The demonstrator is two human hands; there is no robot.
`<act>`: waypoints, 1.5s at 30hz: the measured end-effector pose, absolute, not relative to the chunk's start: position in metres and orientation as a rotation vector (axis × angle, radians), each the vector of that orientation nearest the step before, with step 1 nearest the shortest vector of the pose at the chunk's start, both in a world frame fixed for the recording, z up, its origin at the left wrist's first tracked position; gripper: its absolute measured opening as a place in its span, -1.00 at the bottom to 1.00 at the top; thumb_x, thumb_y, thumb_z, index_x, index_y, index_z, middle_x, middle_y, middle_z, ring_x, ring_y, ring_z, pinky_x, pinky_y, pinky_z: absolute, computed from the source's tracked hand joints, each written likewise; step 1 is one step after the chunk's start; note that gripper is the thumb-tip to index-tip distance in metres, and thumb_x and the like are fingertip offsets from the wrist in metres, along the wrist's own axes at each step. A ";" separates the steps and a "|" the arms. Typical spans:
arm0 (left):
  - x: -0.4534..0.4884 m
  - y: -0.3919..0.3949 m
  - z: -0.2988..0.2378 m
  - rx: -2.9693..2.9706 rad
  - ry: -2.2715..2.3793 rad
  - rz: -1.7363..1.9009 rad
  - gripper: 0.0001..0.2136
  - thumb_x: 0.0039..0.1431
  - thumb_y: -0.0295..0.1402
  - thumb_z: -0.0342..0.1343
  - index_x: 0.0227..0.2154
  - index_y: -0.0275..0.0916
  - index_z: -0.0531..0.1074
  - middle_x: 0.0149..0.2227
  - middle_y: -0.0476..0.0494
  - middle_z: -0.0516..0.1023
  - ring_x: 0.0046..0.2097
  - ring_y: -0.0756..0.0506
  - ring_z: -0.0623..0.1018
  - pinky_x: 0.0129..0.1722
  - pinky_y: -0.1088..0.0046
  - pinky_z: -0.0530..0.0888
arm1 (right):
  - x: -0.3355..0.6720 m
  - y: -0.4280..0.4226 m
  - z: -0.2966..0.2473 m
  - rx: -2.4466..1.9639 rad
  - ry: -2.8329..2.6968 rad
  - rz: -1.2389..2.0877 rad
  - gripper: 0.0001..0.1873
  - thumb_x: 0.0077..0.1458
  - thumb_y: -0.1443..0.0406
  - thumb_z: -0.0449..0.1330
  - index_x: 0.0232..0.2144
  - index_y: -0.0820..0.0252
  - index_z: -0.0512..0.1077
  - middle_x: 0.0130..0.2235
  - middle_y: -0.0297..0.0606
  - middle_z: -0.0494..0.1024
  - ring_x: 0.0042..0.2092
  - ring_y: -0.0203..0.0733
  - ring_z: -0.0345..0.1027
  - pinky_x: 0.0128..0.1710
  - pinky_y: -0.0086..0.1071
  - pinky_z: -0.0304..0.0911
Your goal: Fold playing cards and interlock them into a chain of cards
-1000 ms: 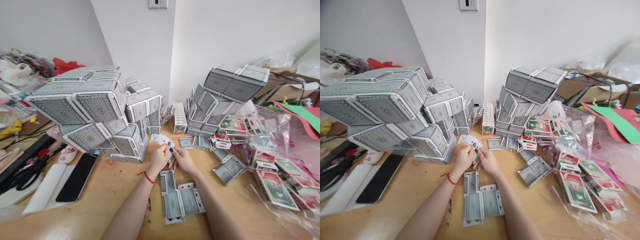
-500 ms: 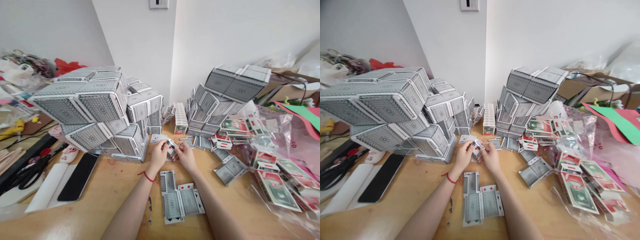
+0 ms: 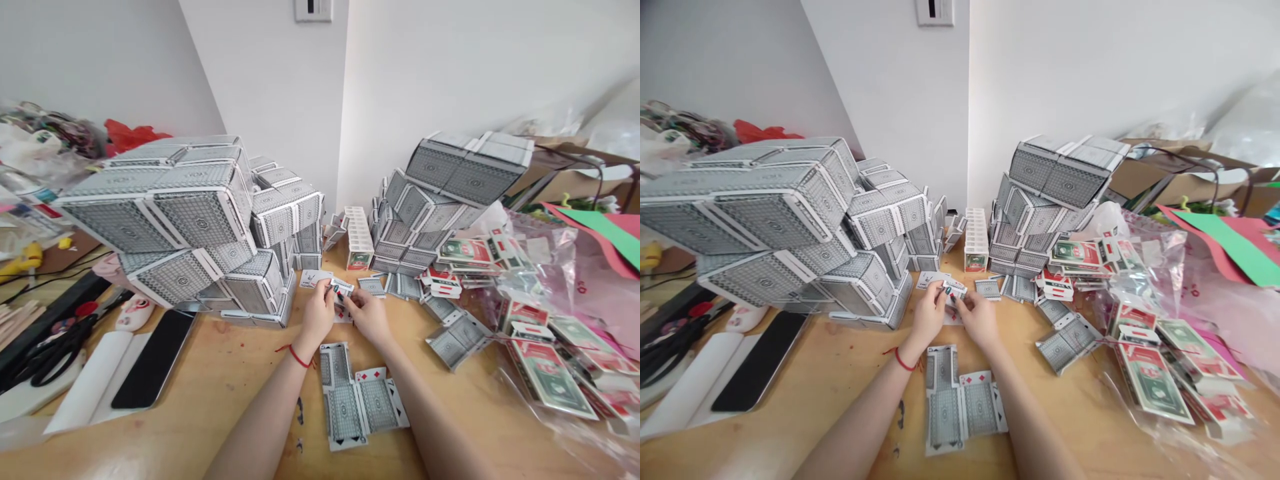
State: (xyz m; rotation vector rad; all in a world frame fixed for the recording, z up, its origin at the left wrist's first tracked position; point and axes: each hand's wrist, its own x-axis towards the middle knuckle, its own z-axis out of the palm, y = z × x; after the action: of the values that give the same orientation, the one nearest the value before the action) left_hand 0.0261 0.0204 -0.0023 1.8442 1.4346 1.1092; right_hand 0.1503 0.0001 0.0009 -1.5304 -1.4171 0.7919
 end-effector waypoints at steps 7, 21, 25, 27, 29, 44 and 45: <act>0.026 0.021 -0.004 1.930 1.534 0.993 -0.71 0.14 -0.43 -0.18 -0.08 -0.29 0.27 -0.22 -0.26 0.49 -0.23 -0.15 0.49 -0.28 0.34 0.40 | 0.153 0.000 0.001 -1.496 -1.494 0.784 -0.77 -0.02 0.21 0.01 -0.61 0.21 0.28 -0.65 -0.38 0.28 -0.59 -0.32 0.12 -0.60 -0.48 0.00; 0.025 0.015 0.009 1.891 1.389 1.092 -0.73 0.13 -0.50 -0.21 -0.14 -0.20 0.27 -0.21 -0.12 0.46 -0.24 -0.06 0.47 -0.25 0.42 0.40 | 0.160 0.000 0.008 -1.058 -0.946 1.449 -0.74 -0.09 0.09 0.14 -0.44 0.16 0.37 -0.57 -0.42 0.35 -0.54 -0.33 0.19 -0.59 -0.48 0.12; 0.024 0.016 0.008 1.899 1.346 1.127 -0.76 0.12 -0.50 -0.18 -0.18 -0.20 0.29 -0.23 -0.10 0.47 -0.23 -0.05 0.46 -0.24 0.41 0.40 | 0.157 -0.003 0.012 -0.785 -0.760 1.705 -0.74 -0.09 0.15 0.17 -0.31 0.10 0.35 -0.31 -0.31 0.45 -0.31 -0.22 0.32 -0.40 -0.37 0.26; 0.024 0.017 0.009 1.897 1.310 1.187 -0.75 0.11 -0.53 -0.18 -0.20 -0.20 0.30 -0.21 -0.10 0.46 -0.18 -0.04 0.45 -0.19 0.40 0.39 | 0.156 -0.004 0.014 -0.700 -0.733 1.791 -0.74 -0.08 0.18 0.17 -0.27 0.08 0.34 -0.28 -0.30 0.45 -0.28 -0.21 0.33 -0.33 -0.30 0.27; 0.025 0.017 0.011 1.918 1.258 1.263 -0.75 0.09 -0.55 -0.15 -0.20 -0.20 0.31 -0.15 -0.11 0.44 -0.10 -0.04 0.42 -0.11 0.38 0.37 | 0.156 -0.005 0.015 -0.665 -0.722 1.815 -0.76 -0.07 0.21 0.18 -0.28 0.08 0.35 -0.30 -0.31 0.45 -0.27 -0.22 0.33 -0.28 -0.26 0.27; 0.024 0.015 0.015 2.061 1.203 1.406 -0.79 0.08 -0.49 -0.06 -0.23 -0.21 0.39 -0.22 -0.12 0.49 -0.13 -0.05 0.44 -0.10 0.33 0.38 | 0.156 -0.004 0.015 -0.716 -0.651 1.775 -0.82 -0.06 0.26 0.19 -0.33 0.13 0.37 -0.37 -0.32 0.47 -0.32 -0.24 0.36 -0.28 -0.22 0.30; 0.024 0.015 0.015 2.066 1.204 1.418 -0.79 0.08 -0.49 -0.05 -0.24 -0.21 0.39 -0.23 -0.12 0.49 -0.14 -0.05 0.44 -0.11 0.33 0.38 | 0.156 -0.004 0.015 -0.721 -0.649 1.772 -0.82 -0.06 0.26 0.19 -0.33 0.13 0.37 -0.36 -0.32 0.47 -0.32 -0.24 0.36 -0.27 -0.22 0.30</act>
State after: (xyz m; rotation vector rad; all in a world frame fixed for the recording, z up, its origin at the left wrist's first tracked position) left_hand 0.0243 0.0152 0.0153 2.0663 1.2037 1.4178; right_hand 0.1556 -0.0035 0.0146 -0.7209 -0.6491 1.7717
